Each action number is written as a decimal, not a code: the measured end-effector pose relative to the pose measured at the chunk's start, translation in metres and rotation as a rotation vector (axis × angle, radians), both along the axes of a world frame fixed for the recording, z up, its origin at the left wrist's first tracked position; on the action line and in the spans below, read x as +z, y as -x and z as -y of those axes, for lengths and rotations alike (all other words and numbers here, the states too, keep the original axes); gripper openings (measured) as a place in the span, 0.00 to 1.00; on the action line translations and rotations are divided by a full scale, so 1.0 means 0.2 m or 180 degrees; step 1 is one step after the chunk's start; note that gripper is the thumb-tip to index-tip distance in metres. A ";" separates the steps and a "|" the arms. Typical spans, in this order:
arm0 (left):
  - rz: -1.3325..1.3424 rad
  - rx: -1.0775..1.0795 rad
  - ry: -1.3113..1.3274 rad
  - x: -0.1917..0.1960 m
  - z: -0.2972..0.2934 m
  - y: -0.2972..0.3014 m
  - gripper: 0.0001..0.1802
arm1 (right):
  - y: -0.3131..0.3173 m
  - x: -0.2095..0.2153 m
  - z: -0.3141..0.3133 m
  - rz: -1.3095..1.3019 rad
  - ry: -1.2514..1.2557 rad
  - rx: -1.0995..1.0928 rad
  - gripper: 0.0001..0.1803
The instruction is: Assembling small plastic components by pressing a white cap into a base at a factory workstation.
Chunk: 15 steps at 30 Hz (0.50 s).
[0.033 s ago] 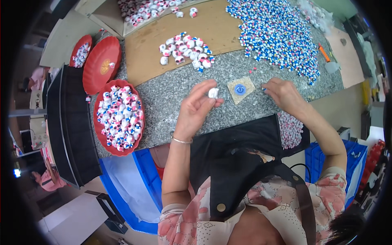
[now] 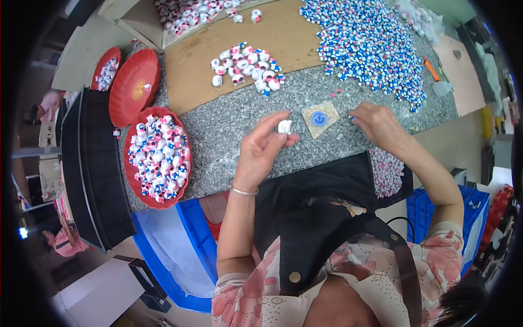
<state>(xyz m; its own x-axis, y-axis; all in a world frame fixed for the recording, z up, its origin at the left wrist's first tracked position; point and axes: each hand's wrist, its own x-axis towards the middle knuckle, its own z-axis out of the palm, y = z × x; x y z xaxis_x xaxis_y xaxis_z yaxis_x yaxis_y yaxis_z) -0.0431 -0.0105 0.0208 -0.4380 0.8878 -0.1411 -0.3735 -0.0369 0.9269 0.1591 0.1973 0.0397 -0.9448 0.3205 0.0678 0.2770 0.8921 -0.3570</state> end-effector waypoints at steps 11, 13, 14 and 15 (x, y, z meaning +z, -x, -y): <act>0.0173 0.0275 -0.0578 -0.02 0.08 -0.10 0.20 | 0.24 0.09 0.09 -0.0348 -0.0079 0.0778 0.07; 0.0546 0.0102 -0.0185 -0.01 0.10 -0.07 0.21 | 0.28 0.10 0.10 -0.0287 -0.0459 0.0971 0.05; 0.0551 0.0117 -0.0187 -0.01 0.11 -0.06 0.21 | 0.30 0.12 0.11 -0.0113 -0.0692 0.1119 0.05; 0.0311 0.0107 -0.0218 -0.03 0.12 -0.05 0.20 | 0.32 0.13 0.12 0.0062 -0.0925 0.1264 0.04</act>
